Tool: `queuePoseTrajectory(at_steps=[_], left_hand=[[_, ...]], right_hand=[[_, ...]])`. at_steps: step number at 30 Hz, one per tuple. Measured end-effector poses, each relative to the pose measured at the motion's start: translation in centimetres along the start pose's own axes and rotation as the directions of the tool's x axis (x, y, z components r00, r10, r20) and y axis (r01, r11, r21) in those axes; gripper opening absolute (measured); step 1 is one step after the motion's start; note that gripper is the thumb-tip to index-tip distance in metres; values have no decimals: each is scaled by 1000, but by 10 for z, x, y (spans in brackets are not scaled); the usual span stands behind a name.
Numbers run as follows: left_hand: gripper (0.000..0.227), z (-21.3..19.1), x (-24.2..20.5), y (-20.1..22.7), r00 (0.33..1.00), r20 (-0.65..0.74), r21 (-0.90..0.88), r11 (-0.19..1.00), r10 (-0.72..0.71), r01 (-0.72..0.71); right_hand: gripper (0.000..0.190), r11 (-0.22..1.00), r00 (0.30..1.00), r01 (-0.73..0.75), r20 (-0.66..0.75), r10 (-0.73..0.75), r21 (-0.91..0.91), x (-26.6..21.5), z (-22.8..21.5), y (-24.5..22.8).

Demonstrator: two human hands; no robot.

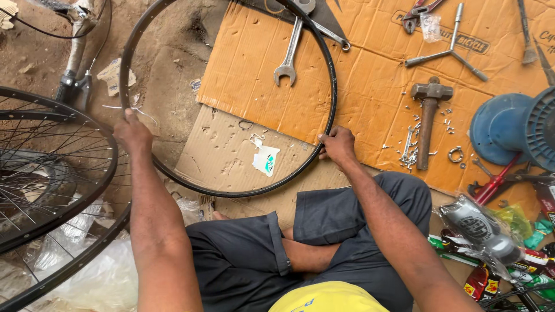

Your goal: The person sits on the floor and assembles a bicycle wheel by inserting spokes into the hub and rim, then securing them with nipples. They use a hammer to adjust the rim and a wrench to tighten components.

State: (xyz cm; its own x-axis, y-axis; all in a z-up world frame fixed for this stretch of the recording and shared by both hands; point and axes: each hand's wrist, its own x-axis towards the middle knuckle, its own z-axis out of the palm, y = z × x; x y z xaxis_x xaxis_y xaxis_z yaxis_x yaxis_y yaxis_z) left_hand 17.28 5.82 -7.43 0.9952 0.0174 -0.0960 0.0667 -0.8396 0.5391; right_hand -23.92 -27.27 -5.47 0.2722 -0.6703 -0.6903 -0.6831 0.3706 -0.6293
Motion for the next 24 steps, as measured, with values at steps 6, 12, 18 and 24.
queuePoseTrajectory(at_steps=[6,12,18,24], left_hand=[[40,15,7,3,959,152,-151,954,-238,260],[39,15,1,19,991,14,17,991,-132,132],[40,6,-3,26,986,13,84,983,-165,163],[30,10,-5,28,952,83,-56,952,-294,300]], right_hand=[[39,795,911,266,-127,-392,-546,12,-65,-10],[52,625,760,88,-353,-545,-776,41,-196,-6],[67,692,810,-82,-453,-373,-718,58,-211,27],[58,791,773,-164,-575,-268,-589,63,-222,29]])
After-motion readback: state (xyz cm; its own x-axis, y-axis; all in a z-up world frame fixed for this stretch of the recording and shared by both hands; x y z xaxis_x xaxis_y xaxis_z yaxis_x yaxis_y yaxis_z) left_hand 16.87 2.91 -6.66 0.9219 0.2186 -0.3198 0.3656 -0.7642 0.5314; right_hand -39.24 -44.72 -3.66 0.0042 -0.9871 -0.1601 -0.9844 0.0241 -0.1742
